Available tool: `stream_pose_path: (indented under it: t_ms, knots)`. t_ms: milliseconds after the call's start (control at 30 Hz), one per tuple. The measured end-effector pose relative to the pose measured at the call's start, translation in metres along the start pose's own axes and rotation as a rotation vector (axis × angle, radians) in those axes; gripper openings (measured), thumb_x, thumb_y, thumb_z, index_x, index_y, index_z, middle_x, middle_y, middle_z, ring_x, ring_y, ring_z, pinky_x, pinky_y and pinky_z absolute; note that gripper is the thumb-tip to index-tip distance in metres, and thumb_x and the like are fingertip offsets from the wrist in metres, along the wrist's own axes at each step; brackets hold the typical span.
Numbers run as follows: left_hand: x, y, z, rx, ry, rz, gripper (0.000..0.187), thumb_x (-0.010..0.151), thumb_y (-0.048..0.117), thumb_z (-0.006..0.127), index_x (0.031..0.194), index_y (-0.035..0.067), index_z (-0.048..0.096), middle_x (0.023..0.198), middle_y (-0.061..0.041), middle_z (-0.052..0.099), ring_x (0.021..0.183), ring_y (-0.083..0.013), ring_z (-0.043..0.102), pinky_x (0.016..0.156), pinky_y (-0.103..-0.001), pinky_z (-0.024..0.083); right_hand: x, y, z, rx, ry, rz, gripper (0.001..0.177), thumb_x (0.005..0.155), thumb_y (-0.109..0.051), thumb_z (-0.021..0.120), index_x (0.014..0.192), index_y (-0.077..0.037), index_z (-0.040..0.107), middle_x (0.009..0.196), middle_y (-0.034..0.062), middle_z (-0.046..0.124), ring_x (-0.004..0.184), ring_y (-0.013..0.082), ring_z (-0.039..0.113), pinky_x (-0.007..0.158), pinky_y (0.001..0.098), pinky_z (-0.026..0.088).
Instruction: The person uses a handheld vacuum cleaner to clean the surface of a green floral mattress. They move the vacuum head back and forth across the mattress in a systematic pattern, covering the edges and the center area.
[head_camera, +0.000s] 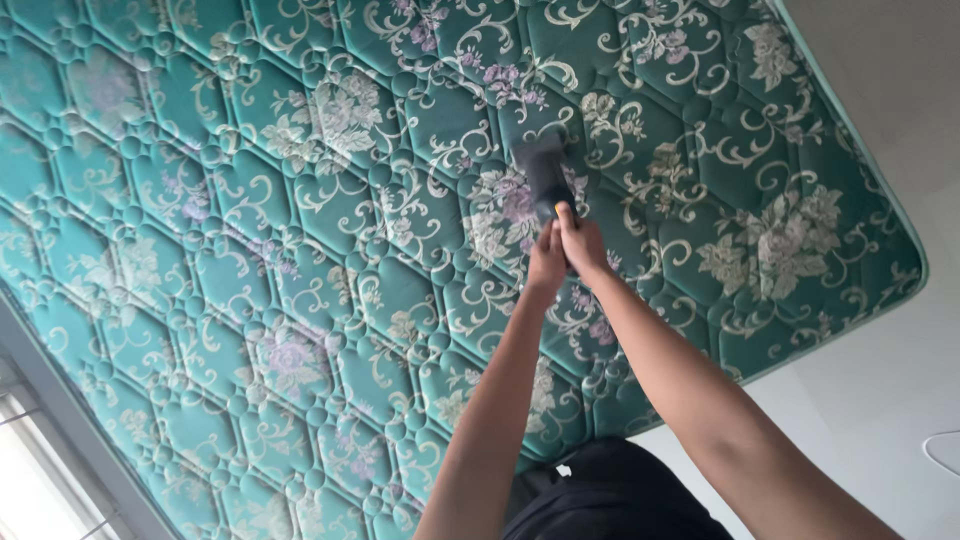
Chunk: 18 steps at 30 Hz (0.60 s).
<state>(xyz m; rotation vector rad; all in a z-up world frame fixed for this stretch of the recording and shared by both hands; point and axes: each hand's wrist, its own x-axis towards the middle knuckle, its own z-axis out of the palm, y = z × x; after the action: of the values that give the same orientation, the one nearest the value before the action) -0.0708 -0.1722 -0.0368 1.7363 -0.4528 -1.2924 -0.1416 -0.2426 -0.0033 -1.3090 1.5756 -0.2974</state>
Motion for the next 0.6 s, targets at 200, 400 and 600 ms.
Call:
stream_pose_path:
  t_ms: [200,400,600]
  knots:
    - [0.101,0.058,-0.023,-0.338,0.002,0.046,0.057,0.108,0.044,0.049,0.148,0.003,0.053,0.127,-0.014,0.067,0.11,-0.019,0.062,0.093,-0.034,0.051,0.107,-0.076,0.033,-0.108,-0.03,-0.058,0.076,0.095,-0.069,0.044,0.099,0.0,0.076,0.09,0.0326,0.069,0.096,0.0494,0.068,0.085,0.0508,0.053]
    - [0.146,0.104,-0.052,-0.118,0.09,-0.025,0.054,0.107,0.045,0.05,0.142,0.004,0.058,0.108,-0.006,0.068,0.089,-0.0113,0.064,0.075,-0.028,0.053,0.153,-0.125,0.053,-0.092,-0.051,-0.039,0.082,0.095,-0.069,0.042,0.092,0.006,0.074,0.087,0.0348,0.069,0.096,0.0487,0.07,0.086,0.0506,0.055]
    - [0.125,0.103,-0.028,-0.252,0.014,0.025,0.053,0.106,0.045,0.047,0.139,0.005,0.059,0.101,-0.008,0.07,0.079,-0.0136,0.061,0.067,-0.031,0.051,0.133,-0.119,0.029,-0.108,-0.024,-0.018,0.085,0.092,-0.072,0.042,0.101,0.005,0.074,0.096,0.0341,0.07,0.099,0.0488,0.068,0.088,0.0511,0.053]
